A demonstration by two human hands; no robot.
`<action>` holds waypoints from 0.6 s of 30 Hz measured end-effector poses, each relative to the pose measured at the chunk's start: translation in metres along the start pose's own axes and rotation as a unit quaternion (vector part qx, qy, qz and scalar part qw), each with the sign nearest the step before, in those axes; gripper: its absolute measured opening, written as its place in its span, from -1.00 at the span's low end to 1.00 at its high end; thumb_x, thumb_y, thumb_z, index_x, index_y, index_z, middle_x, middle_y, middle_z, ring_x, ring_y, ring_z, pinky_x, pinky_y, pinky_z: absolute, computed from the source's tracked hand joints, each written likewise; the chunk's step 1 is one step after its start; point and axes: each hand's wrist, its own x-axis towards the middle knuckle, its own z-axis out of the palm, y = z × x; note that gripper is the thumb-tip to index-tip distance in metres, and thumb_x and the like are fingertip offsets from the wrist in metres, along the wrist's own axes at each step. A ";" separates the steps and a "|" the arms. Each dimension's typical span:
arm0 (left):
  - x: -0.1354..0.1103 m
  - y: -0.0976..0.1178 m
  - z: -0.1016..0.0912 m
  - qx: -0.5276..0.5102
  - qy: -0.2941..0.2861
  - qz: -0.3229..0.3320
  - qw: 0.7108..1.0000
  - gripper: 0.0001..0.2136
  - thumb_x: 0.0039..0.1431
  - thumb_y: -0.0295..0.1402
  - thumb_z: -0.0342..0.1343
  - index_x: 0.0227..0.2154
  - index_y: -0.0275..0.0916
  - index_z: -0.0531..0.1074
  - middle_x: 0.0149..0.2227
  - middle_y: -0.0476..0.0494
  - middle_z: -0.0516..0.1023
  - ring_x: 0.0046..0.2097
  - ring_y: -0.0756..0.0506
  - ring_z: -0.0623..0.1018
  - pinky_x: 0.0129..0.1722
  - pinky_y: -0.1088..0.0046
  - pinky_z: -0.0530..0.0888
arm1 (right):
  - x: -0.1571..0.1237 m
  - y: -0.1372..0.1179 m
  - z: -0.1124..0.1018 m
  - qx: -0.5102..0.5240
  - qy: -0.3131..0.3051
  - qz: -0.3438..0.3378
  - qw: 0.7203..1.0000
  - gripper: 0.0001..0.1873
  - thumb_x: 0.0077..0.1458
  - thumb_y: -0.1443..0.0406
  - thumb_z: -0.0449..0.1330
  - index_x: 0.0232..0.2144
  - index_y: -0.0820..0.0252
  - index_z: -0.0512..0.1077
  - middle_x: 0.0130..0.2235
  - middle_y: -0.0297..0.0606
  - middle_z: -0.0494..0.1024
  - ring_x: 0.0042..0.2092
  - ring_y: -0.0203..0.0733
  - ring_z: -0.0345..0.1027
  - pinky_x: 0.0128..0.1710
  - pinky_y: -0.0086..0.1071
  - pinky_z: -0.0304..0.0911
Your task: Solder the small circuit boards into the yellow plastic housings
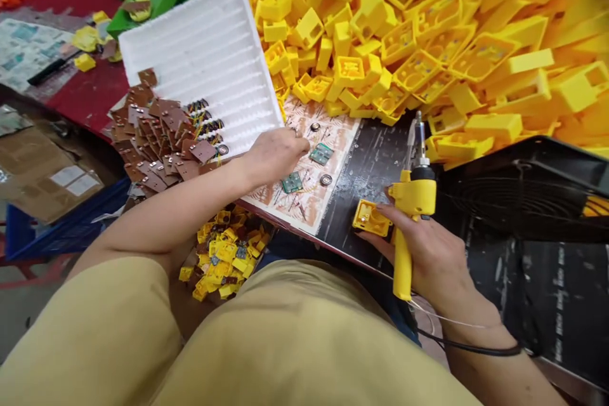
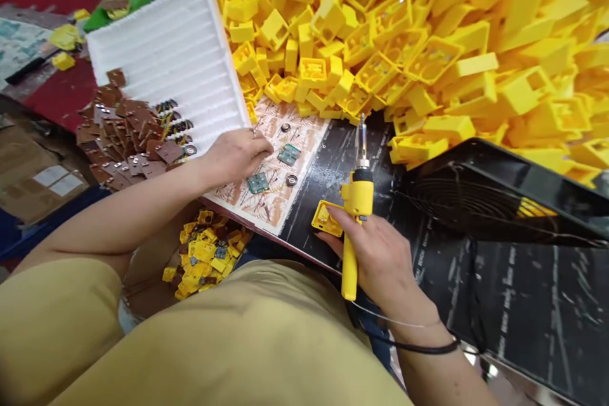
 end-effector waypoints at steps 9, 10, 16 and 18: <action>-0.032 -0.011 -0.022 -0.043 -0.114 0.213 0.969 -0.57 0.12 -0.59 0.02 0.01 -0.16 0.53 0.08 -0.22 0.55 0.10 -0.19 0.50 0.12 0.23 0.40 | -0.021 0.013 -0.014 0.058 -0.021 0.020 0.998 -0.50 0.21 0.12 0.29 0.11 0.16 0.31 -0.37 -0.35 0.52 -0.33 -0.17 0.47 -0.01 -0.19 0.38; -0.039 -0.011 -0.018 -0.051 -0.095 0.229 0.967 -0.63 0.16 -0.55 0.04 0.00 -0.19 0.53 0.15 -0.27 0.49 0.18 -0.23 0.45 0.19 0.17 0.36 | -0.021 0.014 -0.014 0.064 -0.021 0.019 0.998 -0.50 0.21 0.11 0.28 0.11 0.16 0.31 -0.36 -0.34 0.53 -0.33 -0.17 0.47 -0.02 -0.19 0.38; -0.055 -0.001 0.022 -0.077 0.013 0.209 0.975 -0.75 0.37 -0.36 -0.03 -0.25 -0.28 0.55 0.13 -0.32 0.52 0.27 -0.29 0.38 0.26 0.06 0.31 | -0.006 0.014 -0.011 0.102 -0.069 0.014 0.992 -0.54 0.26 0.15 0.22 0.13 0.17 0.29 -0.10 -0.17 0.58 -0.10 -0.08 0.50 0.10 -0.15 0.34; -0.055 0.001 0.032 -0.114 0.038 0.208 0.971 -0.75 0.37 -0.35 -0.02 -0.30 -0.27 0.54 0.07 -0.28 0.56 0.26 -0.26 0.39 0.25 0.10 0.33 | -0.002 0.008 -0.005 0.112 -0.071 0.016 0.991 -0.57 0.29 0.20 0.19 0.15 0.17 0.28 -0.09 -0.18 0.59 -0.09 -0.10 0.51 0.08 -0.16 0.36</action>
